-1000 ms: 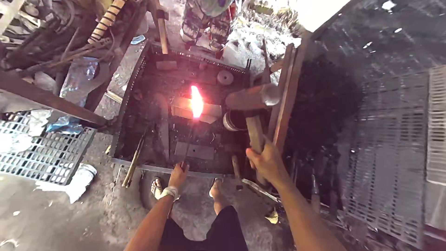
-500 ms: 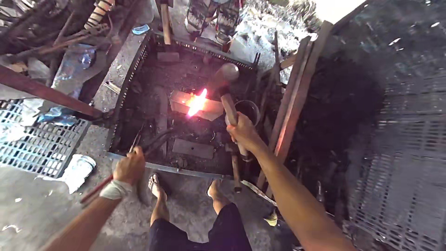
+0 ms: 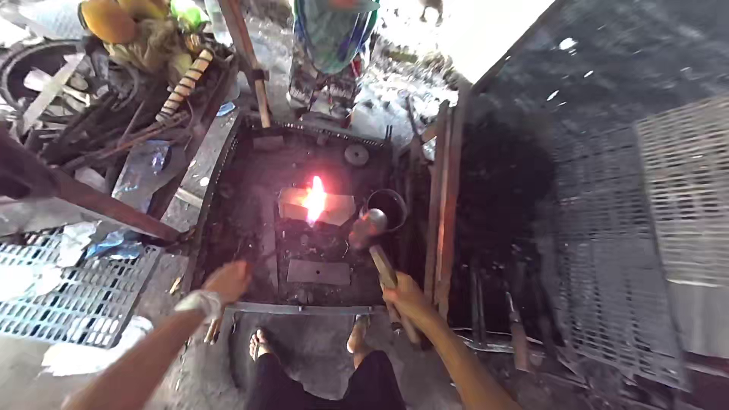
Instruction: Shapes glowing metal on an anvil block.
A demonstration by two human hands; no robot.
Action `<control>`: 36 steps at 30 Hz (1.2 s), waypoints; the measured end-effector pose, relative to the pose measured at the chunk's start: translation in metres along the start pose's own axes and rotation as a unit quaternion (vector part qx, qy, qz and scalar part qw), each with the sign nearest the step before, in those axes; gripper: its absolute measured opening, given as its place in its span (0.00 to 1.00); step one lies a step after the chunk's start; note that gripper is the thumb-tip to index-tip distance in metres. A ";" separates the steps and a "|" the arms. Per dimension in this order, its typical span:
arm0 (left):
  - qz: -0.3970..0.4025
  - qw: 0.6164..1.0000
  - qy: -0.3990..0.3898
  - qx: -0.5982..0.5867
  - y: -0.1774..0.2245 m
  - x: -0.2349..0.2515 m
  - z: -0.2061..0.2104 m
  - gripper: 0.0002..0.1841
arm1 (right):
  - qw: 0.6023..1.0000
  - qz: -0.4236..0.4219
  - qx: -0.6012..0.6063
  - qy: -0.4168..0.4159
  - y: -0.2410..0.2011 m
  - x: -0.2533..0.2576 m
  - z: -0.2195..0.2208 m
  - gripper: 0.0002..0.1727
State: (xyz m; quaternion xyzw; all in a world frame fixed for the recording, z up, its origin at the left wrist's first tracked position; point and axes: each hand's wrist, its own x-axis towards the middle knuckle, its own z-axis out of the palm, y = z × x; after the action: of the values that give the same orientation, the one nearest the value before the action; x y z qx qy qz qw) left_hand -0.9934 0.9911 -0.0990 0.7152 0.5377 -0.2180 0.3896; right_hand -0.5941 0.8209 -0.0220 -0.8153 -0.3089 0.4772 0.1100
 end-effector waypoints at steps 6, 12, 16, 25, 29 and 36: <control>-0.032 0.956 0.020 -0.290 0.052 0.034 0.149 0.26 | 0.990 -0.039 0.042 0.128 -0.038 -0.127 -0.054 0.24; -0.142 0.948 0.021 -0.285 0.086 0.051 0.186 0.30 | 0.976 -0.162 0.024 0.142 -0.133 -0.058 -0.074 0.24; -0.186 0.953 0.023 -0.239 0.073 0.086 0.210 0.25 | 0.986 -0.158 0.009 0.047 -0.170 0.123 -0.012 0.24; -0.190 0.962 0.043 -0.192 0.077 0.092 0.212 0.22 | 0.993 0.000 0.116 0.003 -0.040 0.243 0.065 0.26; -0.119 0.962 0.068 -0.236 0.104 0.066 0.181 0.27 | 0.989 0.021 0.147 -0.020 -0.010 0.168 0.022 0.20; -0.131 0.969 0.083 -0.191 0.110 0.064 0.162 0.30 | 0.975 -0.097 0.176 0.094 -0.029 -0.052 -0.058 0.23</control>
State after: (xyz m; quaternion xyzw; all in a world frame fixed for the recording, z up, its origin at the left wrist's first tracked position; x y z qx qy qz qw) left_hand -0.8514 0.8883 -0.2078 0.5665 0.6887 -0.0996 0.4413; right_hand -0.5747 0.8188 0.0589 -0.7903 -0.2866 0.4326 0.3258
